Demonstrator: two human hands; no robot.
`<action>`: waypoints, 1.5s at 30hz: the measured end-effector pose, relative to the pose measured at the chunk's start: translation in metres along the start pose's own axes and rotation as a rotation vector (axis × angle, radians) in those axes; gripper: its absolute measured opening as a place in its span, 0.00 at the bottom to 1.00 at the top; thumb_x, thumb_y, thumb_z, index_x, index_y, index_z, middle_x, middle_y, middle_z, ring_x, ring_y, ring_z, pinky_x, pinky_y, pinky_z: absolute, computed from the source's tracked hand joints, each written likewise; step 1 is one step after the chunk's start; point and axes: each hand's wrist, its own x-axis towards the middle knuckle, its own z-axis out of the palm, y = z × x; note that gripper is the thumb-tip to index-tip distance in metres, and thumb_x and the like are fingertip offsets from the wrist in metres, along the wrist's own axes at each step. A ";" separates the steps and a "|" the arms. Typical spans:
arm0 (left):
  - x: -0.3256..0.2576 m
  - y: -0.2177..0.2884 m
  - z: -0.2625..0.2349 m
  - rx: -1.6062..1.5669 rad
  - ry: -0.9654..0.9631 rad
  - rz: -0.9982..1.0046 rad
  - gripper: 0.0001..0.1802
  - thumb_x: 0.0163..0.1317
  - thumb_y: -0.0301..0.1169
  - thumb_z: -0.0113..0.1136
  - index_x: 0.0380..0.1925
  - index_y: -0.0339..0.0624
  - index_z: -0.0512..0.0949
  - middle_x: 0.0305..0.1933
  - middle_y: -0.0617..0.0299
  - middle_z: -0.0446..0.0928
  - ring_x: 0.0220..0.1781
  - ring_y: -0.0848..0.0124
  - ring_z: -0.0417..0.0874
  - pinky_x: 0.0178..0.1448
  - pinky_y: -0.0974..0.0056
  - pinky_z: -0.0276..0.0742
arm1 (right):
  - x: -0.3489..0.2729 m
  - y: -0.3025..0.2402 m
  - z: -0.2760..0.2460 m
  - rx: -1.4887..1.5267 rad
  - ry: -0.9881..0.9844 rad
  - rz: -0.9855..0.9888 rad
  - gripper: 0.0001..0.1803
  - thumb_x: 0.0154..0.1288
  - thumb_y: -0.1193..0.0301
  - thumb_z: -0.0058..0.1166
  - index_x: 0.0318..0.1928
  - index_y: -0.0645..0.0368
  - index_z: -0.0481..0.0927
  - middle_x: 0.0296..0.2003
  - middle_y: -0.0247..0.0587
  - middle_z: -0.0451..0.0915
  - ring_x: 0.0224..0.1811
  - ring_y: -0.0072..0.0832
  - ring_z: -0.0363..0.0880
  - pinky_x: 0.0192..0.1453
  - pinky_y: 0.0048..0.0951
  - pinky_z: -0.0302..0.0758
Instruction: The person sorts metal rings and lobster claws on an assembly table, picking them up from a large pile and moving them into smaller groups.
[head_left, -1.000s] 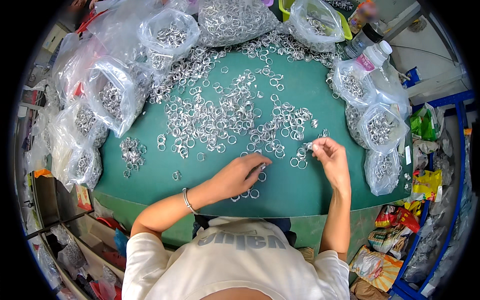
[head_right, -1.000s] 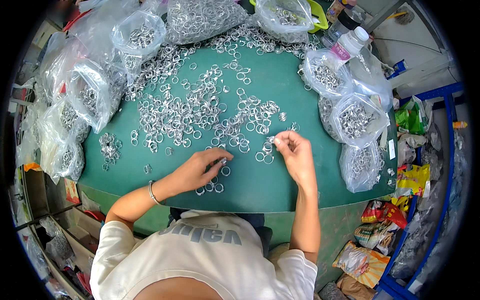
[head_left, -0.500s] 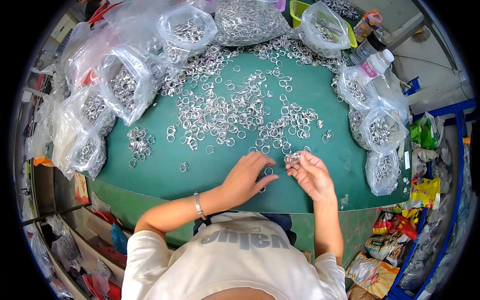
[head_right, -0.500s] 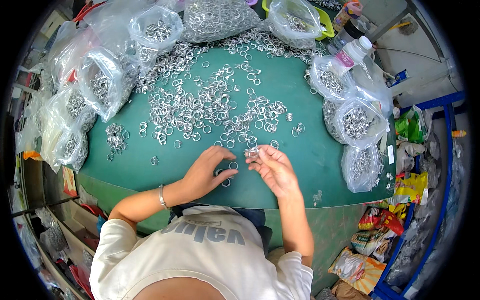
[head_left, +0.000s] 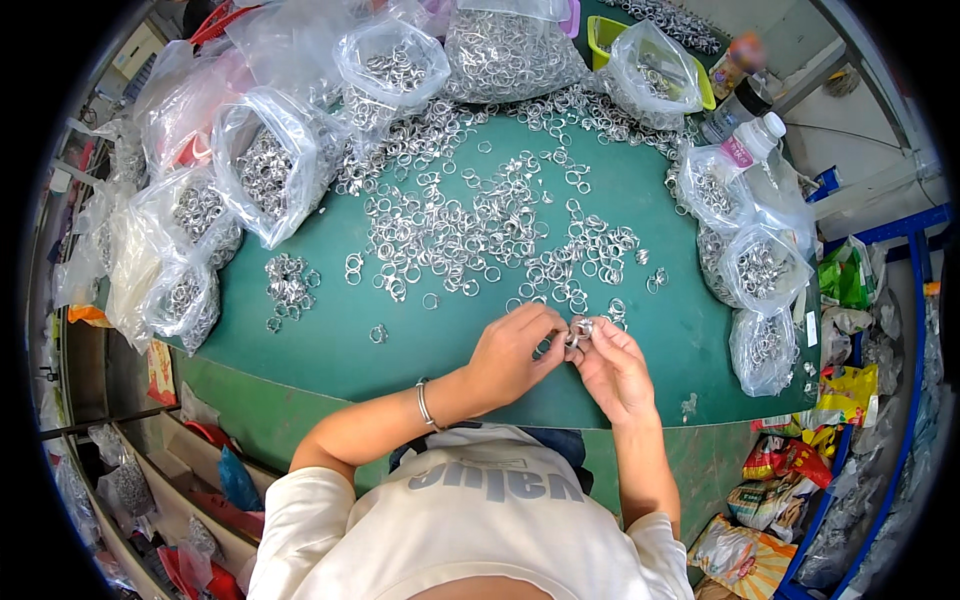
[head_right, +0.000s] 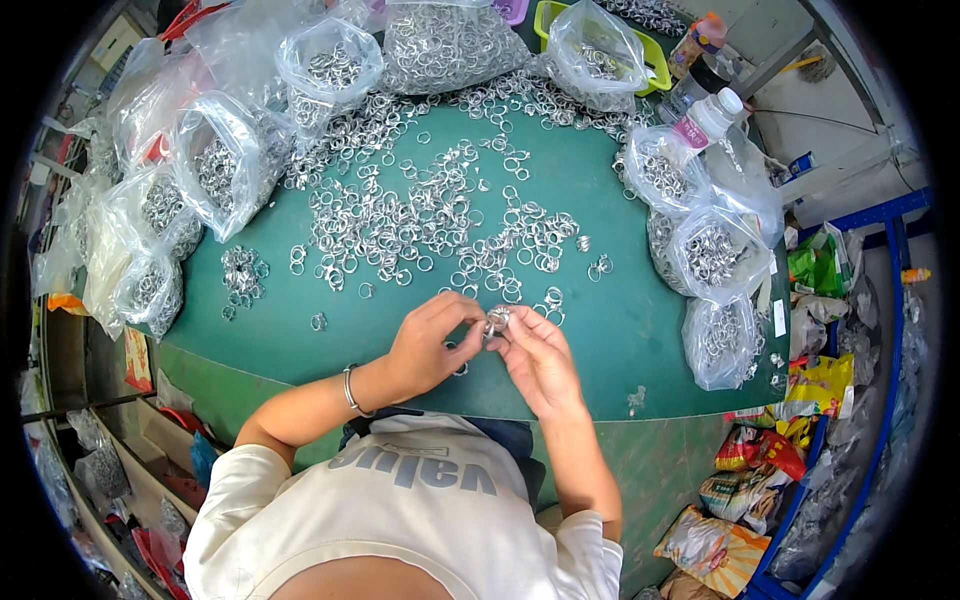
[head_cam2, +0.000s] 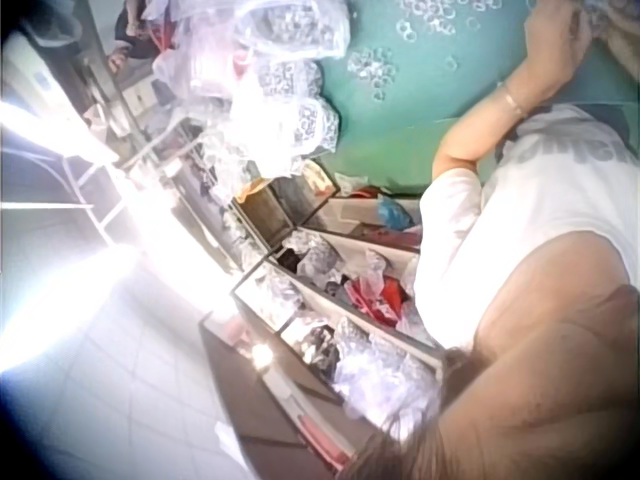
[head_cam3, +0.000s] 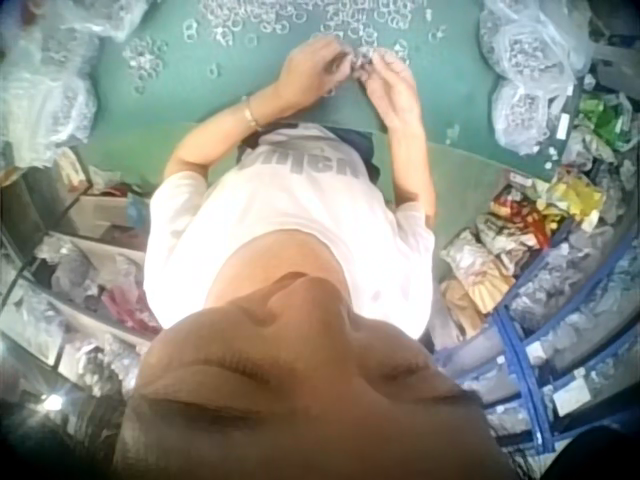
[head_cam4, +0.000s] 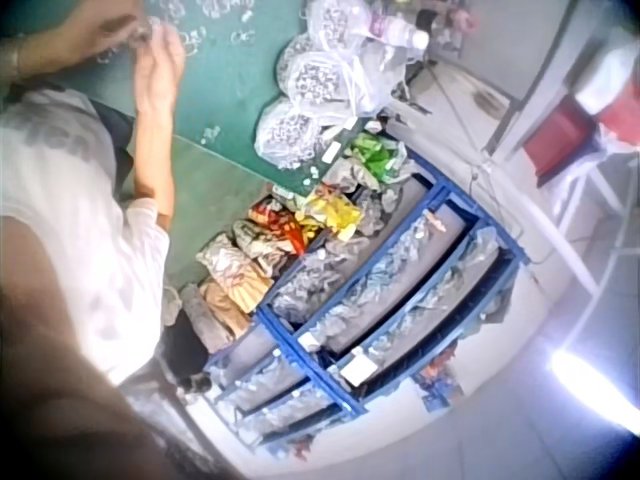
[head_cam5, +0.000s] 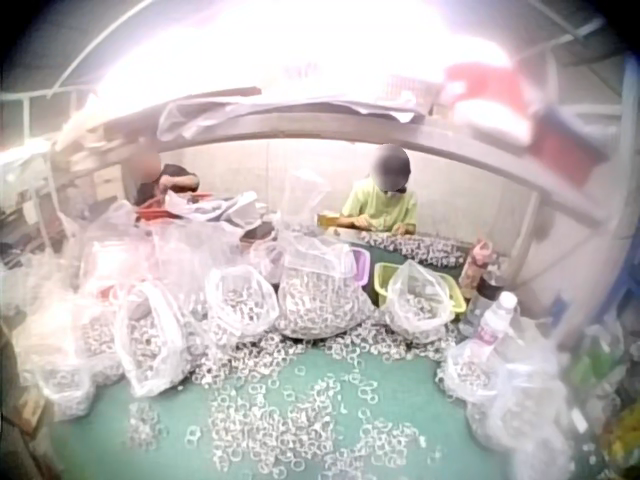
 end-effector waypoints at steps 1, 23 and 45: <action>0.001 0.002 0.000 -0.027 -0.007 -0.025 0.10 0.52 0.17 0.62 0.36 0.38 0.77 0.36 0.56 0.78 0.34 0.64 0.80 0.34 0.65 0.76 | 0.000 0.000 0.003 -0.028 0.015 -0.021 0.09 0.70 0.72 0.50 0.45 0.65 0.77 0.40 0.39 0.80 0.44 0.24 0.77 0.50 0.26 0.72; 0.000 0.027 -0.020 -0.616 -0.081 -0.543 0.06 0.63 0.23 0.59 0.36 0.29 0.79 0.35 0.62 0.77 0.30 0.80 0.77 0.31 0.74 0.74 | -0.012 0.014 0.027 -0.066 0.202 -0.166 0.07 0.69 0.71 0.51 0.43 0.61 0.77 0.43 0.38 0.79 0.43 0.24 0.74 0.50 0.27 0.69; 0.075 -0.046 -0.065 -0.585 -0.303 -0.726 0.10 0.63 0.25 0.57 0.42 0.31 0.80 0.30 0.58 0.81 0.30 0.74 0.82 0.37 0.70 0.80 | -0.008 0.012 -0.018 -0.346 0.218 -0.113 0.07 0.69 0.73 0.49 0.40 0.65 0.77 0.41 0.48 0.81 0.37 0.28 0.79 0.43 0.26 0.74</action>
